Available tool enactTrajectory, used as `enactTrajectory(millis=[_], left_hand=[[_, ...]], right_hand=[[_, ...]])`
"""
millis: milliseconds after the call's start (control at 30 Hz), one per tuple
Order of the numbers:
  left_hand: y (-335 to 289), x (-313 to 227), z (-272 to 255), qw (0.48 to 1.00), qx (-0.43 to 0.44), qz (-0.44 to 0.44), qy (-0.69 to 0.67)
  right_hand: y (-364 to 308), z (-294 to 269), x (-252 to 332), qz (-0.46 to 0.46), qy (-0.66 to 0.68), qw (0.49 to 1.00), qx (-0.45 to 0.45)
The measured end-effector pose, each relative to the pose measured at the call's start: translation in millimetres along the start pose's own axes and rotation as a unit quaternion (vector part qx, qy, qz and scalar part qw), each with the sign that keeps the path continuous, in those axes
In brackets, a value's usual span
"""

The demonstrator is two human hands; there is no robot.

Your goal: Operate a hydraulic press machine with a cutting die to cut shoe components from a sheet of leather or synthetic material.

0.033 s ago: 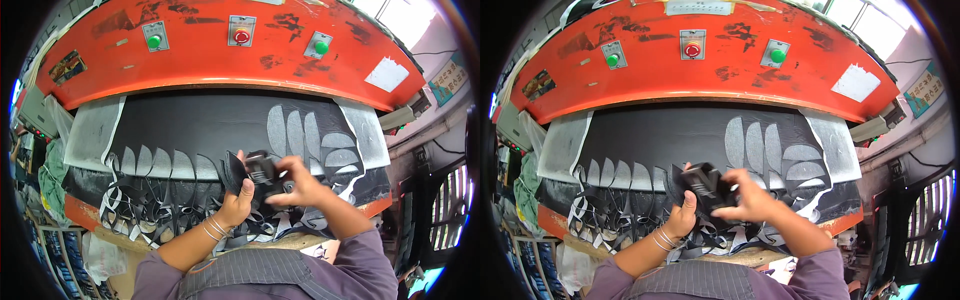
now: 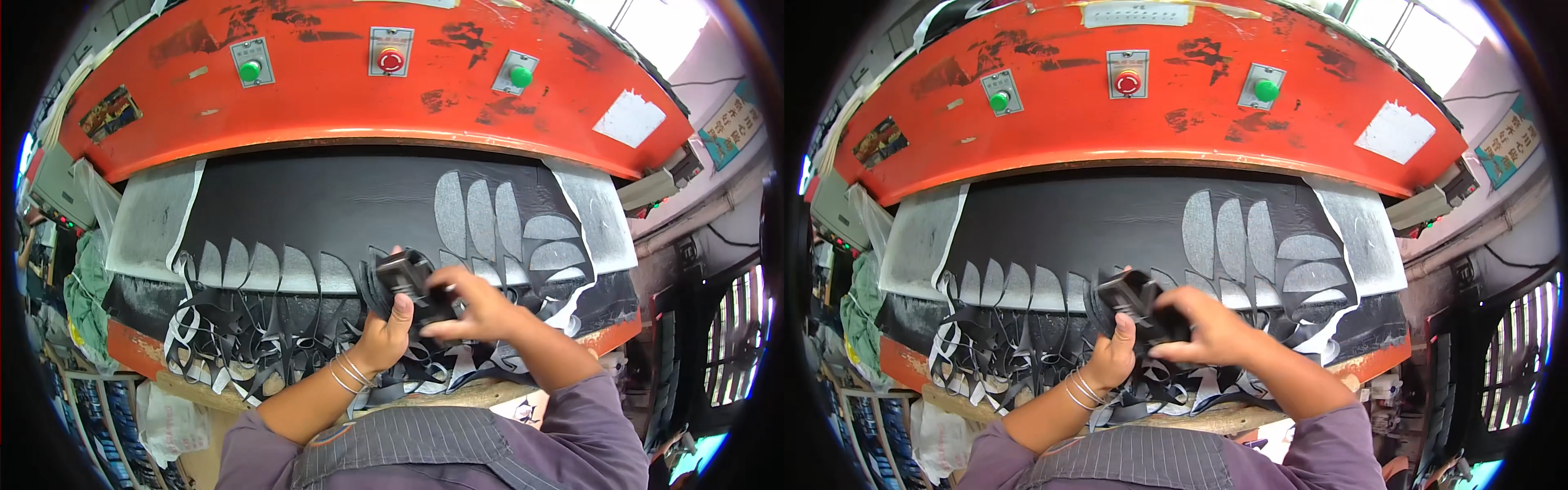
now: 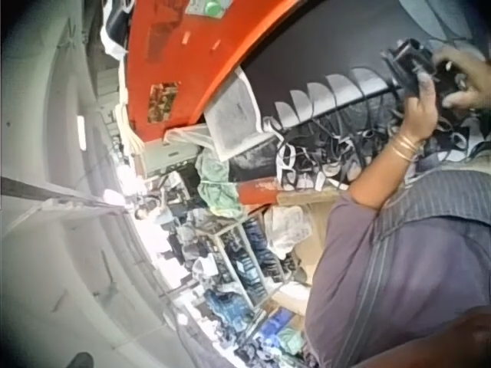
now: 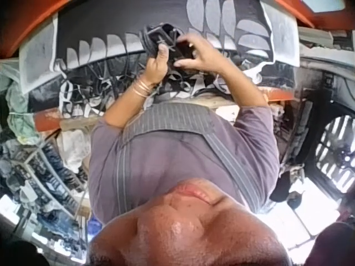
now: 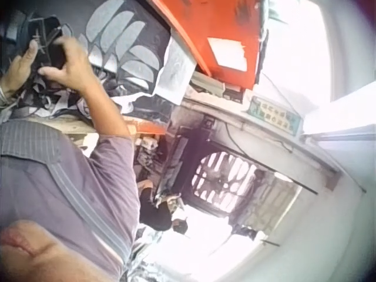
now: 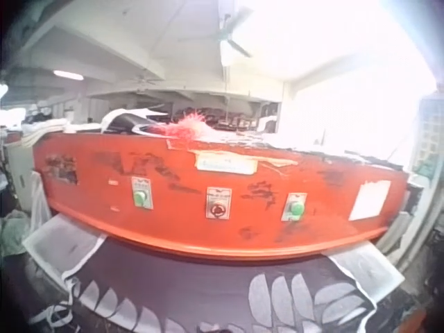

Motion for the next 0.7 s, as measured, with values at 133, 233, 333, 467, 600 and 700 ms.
enactTrajectory(millis=[133,233,333,467,600,700], left_hand=[[9.9,-19.5,-24.7,0.985,0.035,-0.054,0.158],[3.2,-18.5,-97.9,0.955,-0.115,-0.135,0.238],[20.5,-37.5,-131.2,0.963,-0.188,-0.147,0.127],[41.0,-15.2,-159.6,0.949,-0.201,-0.096,0.223],[40.1,11.0,-156.4,0.894,-0.125,-0.057,0.427],[46.7,14.2,-142.8,0.878,-0.072,-0.072,0.467]], right_hand=[[24.8,36.8,-4.6,0.043,-0.094,0.982,0.157],[56.4,27.3,-10.3,0.002,-0.171,0.978,0.116],[102.1,-4.4,-35.6,0.023,-0.273,0.96,0.056],[138.8,-1.7,-68.3,0.063,-0.296,0.95,0.073],[109.0,-11.6,-77.7,0.05,-0.243,0.967,-0.05],[53.9,-34.0,-104.5,0.111,-0.207,0.958,-0.167]])
Point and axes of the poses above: each hand's wrist, its own y-axis towards the middle knuckle, its own z-axis out of the palm, x = y × z, the point moved 9 cm from there along y, towards the middle knuckle
